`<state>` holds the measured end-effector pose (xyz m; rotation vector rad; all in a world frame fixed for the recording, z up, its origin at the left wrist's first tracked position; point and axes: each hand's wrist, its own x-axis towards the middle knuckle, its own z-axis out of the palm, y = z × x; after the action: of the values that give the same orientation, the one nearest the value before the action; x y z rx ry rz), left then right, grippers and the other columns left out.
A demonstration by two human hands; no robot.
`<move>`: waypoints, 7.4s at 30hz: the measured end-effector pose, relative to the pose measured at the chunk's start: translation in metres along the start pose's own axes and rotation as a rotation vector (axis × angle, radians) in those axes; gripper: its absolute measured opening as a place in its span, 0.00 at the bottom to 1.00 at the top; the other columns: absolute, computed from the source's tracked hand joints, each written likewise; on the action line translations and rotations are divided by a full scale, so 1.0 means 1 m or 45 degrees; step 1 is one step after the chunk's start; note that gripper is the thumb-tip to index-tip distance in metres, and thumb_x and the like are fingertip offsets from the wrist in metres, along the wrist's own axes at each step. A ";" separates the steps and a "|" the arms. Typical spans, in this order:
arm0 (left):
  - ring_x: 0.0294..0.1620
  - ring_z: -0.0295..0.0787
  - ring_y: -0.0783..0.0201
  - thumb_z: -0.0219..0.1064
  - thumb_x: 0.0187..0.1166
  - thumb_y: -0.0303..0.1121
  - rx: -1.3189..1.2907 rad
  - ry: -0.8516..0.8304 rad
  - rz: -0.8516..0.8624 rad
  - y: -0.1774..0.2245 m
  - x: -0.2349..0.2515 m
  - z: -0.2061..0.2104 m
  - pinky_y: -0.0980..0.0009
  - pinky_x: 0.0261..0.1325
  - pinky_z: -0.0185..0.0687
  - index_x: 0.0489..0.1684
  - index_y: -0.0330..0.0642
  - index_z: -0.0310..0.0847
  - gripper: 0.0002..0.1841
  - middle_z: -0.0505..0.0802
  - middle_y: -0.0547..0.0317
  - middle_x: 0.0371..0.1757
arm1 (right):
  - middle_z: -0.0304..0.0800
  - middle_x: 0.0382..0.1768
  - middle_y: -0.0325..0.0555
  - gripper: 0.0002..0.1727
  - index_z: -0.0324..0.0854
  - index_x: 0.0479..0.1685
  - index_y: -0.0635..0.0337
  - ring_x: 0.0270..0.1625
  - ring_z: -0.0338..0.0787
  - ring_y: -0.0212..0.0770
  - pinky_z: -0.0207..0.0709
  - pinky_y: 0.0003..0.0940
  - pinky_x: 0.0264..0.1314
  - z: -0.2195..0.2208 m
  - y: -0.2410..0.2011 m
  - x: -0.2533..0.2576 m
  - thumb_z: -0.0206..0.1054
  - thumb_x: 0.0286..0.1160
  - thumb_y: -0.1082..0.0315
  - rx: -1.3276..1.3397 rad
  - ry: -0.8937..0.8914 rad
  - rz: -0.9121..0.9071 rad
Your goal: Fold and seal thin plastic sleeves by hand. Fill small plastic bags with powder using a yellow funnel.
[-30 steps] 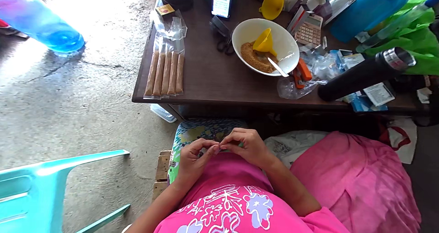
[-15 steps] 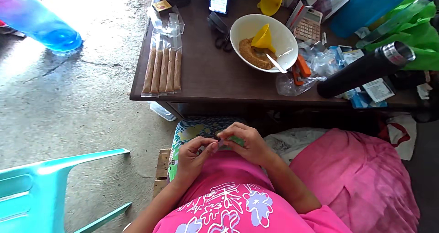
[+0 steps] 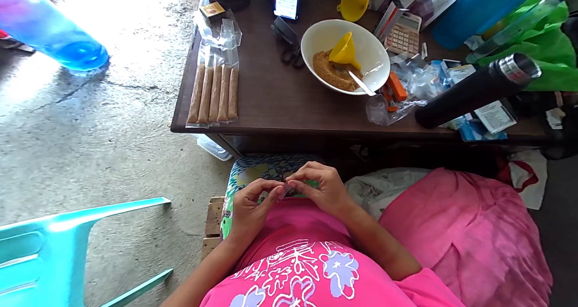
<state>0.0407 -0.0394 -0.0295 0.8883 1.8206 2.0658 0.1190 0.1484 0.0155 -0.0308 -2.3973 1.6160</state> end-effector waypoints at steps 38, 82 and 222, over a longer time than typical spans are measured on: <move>0.40 0.92 0.75 0.72 0.78 0.29 -0.015 -0.018 -0.013 -0.001 -0.002 0.000 0.76 0.50 0.91 0.44 0.40 0.91 0.05 0.95 0.69 0.41 | 0.89 0.35 0.49 0.09 0.94 0.43 0.65 0.37 0.87 0.28 0.81 0.17 0.43 0.006 0.000 0.003 0.69 0.79 0.69 -0.132 -0.005 -0.213; 0.40 0.93 0.75 0.73 0.79 0.35 -0.010 -0.004 0.050 -0.006 0.002 0.004 0.76 0.49 0.91 0.43 0.45 0.93 0.06 0.96 0.68 0.40 | 0.92 0.55 0.47 0.14 0.89 0.59 0.61 0.62 0.88 0.36 0.81 0.29 0.69 -0.006 0.002 0.007 0.69 0.79 0.69 -0.053 0.017 -0.382; 0.40 0.93 0.76 0.72 0.80 0.36 0.008 -0.088 0.005 0.000 0.000 0.002 0.78 0.49 0.90 0.44 0.49 0.92 0.04 0.96 0.73 0.41 | 0.90 0.49 0.64 0.15 0.91 0.48 0.68 0.55 0.90 0.61 0.79 0.59 0.64 -0.208 0.092 0.036 0.69 0.81 0.62 -1.127 0.921 0.594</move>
<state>0.0417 -0.0376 -0.0294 0.9530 1.7922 2.0073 0.1179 0.3785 0.0118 -1.1632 -2.3251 0.3648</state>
